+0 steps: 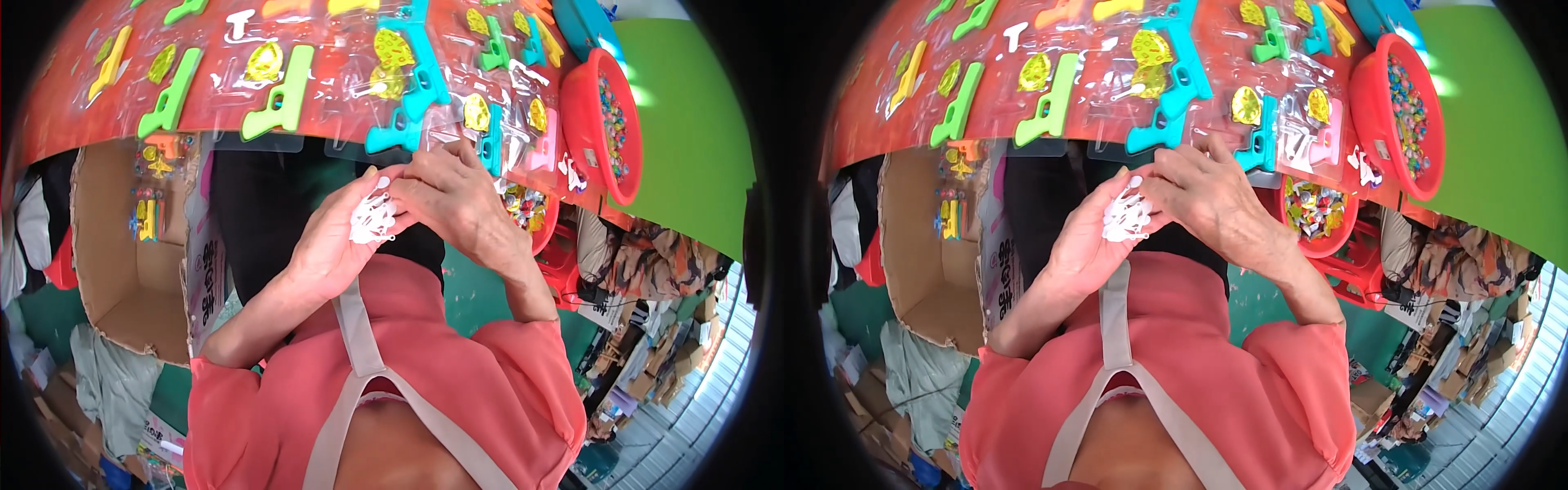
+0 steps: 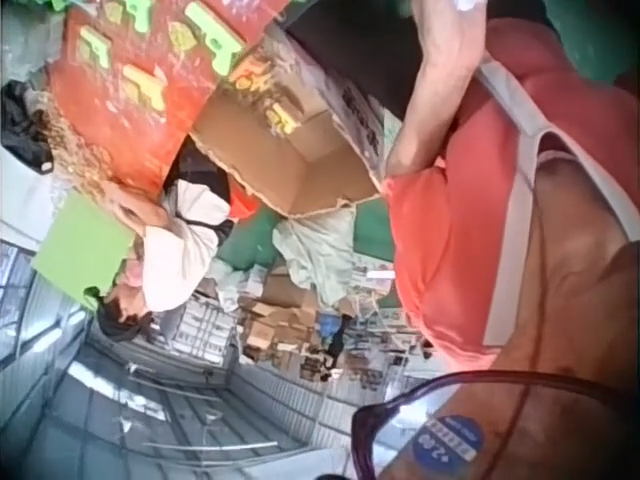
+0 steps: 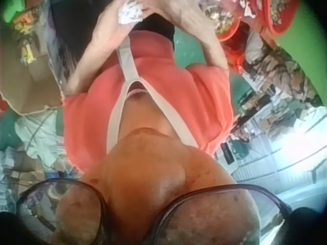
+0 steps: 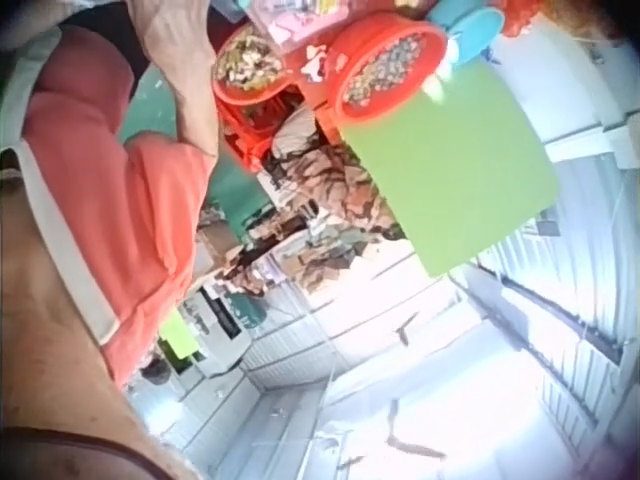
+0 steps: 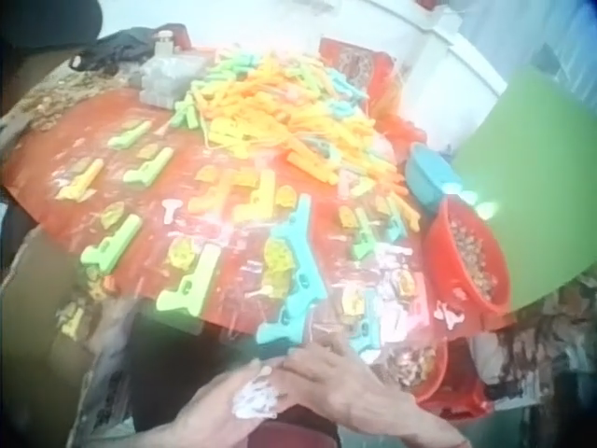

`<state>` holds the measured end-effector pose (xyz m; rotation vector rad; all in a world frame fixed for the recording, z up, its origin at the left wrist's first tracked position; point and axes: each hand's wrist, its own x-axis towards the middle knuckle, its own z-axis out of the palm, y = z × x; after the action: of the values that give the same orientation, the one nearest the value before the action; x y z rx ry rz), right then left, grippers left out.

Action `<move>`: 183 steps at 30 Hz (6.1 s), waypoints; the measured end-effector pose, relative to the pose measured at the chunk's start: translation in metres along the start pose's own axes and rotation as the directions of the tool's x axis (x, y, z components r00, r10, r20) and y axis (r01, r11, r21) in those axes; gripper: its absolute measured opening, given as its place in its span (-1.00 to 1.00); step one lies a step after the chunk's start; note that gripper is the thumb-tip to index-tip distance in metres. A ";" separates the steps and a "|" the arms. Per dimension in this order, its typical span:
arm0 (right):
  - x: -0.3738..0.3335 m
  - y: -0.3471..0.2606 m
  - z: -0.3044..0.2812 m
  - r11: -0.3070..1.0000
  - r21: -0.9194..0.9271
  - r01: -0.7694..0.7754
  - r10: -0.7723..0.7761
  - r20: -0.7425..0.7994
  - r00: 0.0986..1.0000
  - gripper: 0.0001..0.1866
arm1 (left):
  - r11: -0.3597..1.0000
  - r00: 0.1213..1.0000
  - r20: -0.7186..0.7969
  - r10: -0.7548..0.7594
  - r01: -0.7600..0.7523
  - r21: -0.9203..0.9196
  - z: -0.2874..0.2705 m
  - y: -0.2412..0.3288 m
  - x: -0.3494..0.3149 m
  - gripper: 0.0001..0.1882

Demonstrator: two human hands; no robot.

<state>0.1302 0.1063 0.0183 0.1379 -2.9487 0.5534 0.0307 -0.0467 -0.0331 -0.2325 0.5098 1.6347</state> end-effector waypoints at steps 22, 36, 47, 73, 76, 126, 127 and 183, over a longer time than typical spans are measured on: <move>0.083 -0.034 0.022 0.973 0.221 0.061 -0.079 0.073 0.994 -0.85 | 0.969 0.971 -0.017 0.237 -0.238 -0.066 -0.046 0.043 -0.040 -0.56; 0.191 0.005 0.053 0.904 0.392 -0.171 0.171 0.036 0.985 -0.87 | 0.930 0.938 -0.058 0.343 -0.347 -0.123 -0.060 0.068 -0.051 -0.50; 0.210 0.008 0.061 0.861 0.431 -0.269 0.215 0.171 0.962 -0.89 | 0.920 0.933 -0.022 0.360 -0.358 -0.161 -0.073 0.076 -0.058 -0.48; 0.337 -0.028 0.114 0.904 0.421 -0.070 0.008 0.146 0.989 -0.81 | 0.879 0.903 -0.081 0.421 -0.428 -0.208 -0.090 0.106 -0.089 -0.50; 0.338 -0.028 0.120 0.915 0.398 -0.061 -0.019 0.193 0.981 -0.83 | 0.875 0.900 -0.078 0.428 -0.434 -0.214 -0.091 0.109 -0.089 -0.50; 0.174 0.031 0.005 0.980 0.156 0.121 -0.160 0.265 0.951 -0.89 | 0.912 0.928 0.066 0.367 -0.345 -0.221 -0.052 0.074 -0.054 -0.42; 0.170 0.031 0.006 0.989 0.082 0.119 -0.137 0.267 0.954 -0.89 | 0.917 0.932 0.061 0.358 -0.338 -0.213 -0.052 0.073 -0.055 -0.41; 0.218 -0.011 0.035 0.941 0.087 0.326 -0.334 0.107 0.937 -0.81 | 0.873 0.901 -0.069 0.428 -0.432 -0.225 -0.051 0.150 -0.022 -0.65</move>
<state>-0.0875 0.0690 0.0227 0.6829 -2.9242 0.6131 -0.1207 -0.0981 -0.0399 -0.3254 0.3962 2.1375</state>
